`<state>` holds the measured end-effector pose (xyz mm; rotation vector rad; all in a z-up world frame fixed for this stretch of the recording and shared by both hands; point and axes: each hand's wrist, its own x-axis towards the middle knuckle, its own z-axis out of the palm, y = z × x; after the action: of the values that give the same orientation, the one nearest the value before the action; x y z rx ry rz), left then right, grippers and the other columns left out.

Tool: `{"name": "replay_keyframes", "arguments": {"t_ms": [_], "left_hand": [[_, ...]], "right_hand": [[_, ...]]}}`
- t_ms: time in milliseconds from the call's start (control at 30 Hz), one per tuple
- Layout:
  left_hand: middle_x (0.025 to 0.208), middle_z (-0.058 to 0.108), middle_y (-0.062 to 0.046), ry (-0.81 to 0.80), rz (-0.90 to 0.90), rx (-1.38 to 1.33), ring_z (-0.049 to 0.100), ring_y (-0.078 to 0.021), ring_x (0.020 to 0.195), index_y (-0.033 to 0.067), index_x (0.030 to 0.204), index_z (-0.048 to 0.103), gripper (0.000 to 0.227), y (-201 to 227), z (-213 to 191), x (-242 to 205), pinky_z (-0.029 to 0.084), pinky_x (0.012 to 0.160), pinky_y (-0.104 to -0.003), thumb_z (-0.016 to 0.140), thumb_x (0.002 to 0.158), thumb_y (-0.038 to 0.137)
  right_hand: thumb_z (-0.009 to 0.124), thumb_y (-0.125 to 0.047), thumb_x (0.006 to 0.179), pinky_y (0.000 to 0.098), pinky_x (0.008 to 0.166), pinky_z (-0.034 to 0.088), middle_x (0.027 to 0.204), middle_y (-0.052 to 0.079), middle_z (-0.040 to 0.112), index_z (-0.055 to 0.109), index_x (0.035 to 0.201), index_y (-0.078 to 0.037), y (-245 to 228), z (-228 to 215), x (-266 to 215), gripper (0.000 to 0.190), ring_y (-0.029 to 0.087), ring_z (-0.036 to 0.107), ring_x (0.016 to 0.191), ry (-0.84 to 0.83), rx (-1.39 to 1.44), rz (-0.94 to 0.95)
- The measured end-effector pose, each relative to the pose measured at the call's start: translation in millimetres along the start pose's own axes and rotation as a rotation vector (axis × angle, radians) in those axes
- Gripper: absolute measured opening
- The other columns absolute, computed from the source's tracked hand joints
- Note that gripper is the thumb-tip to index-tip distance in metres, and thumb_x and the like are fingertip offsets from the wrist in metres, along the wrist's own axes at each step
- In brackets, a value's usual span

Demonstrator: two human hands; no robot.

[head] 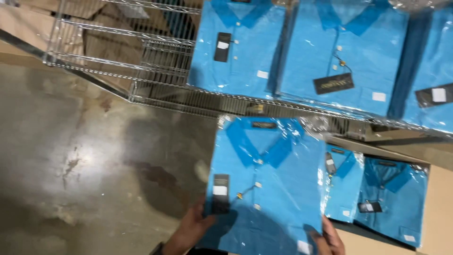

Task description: The person organizes blue shirts in plastic packaging, moving them between a cardboard box and a metal wire shelving unit.

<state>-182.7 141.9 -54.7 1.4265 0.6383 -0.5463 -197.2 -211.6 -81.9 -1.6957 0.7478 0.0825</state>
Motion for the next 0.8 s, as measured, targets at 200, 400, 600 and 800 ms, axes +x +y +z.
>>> {"name": "replay_keyframes", "arguments": {"t_ms": [200, 400, 600, 800], "left_hand": [[0.118, 0.075, -0.001, 0.18, 0.352, 0.301, 0.063, -0.0108, 0.108, 0.0168, 0.132, 0.064, 0.05, 115.5, -96.6, 25.8, 0.052, 0.091, -0.032, 0.06, 0.084, 0.006], [0.119, 0.064, -0.023, 0.277, 0.711, 0.378, 0.066, -0.0379, 0.107, 0.0016, 0.151, 0.048, 0.069, 185.6, -121.6, 215.1, 0.047, 0.082, -0.054, 0.064, 0.084, 0.004], [0.133, 0.071, -0.013, 0.288, 0.651, 0.323, 0.072, -0.0178, 0.092, 0.0065, 0.145, 0.051, 0.063, 257.2, -98.1, 313.6, 0.055, 0.065, -0.032, 0.051, 0.084, -0.01], [0.113, 0.074, -0.021, 0.469, 0.738, 0.853, 0.07, -0.0431, 0.1, 0.0077, 0.14, 0.055, 0.055, 196.3, -135.2, 429.2, 0.054, 0.079, -0.056, 0.049, 0.086, 0.011]], "right_hand": [[0.05, -0.012, 0.094, 0.0345, 0.108, 0.046, 0.151, 0.006, 0.057, 0.046, 0.153, -0.01, -140.8, 146.2, 28.0, 0.059, 0.02, 0.062, 0.125, -0.46, -0.151, -0.201], [0.054, -0.004, 0.097, 0.0728, 0.095, 0.045, 0.131, 0.045, 0.057, 0.038, 0.154, 0.005, -235.0, 235.4, 122.5, 0.06, 0.066, 0.054, 0.116, -0.321, -0.579, -0.67], [0.063, -0.016, 0.095, 0.0562, 0.112, 0.038, 0.155, 0.028, 0.04, 0.022, 0.159, 0.002, -247.6, 293.6, 211.3, 0.079, 0.049, 0.044, 0.135, -0.178, -1.06, -0.791], [0.036, -0.02, 0.099, 0.0535, 0.106, 0.025, 0.145, 0.001, 0.056, 0.056, 0.142, -0.026, -187.5, 329.0, 224.5, 0.047, 0.033, 0.043, 0.132, -0.138, -1.585, -0.767]]}}
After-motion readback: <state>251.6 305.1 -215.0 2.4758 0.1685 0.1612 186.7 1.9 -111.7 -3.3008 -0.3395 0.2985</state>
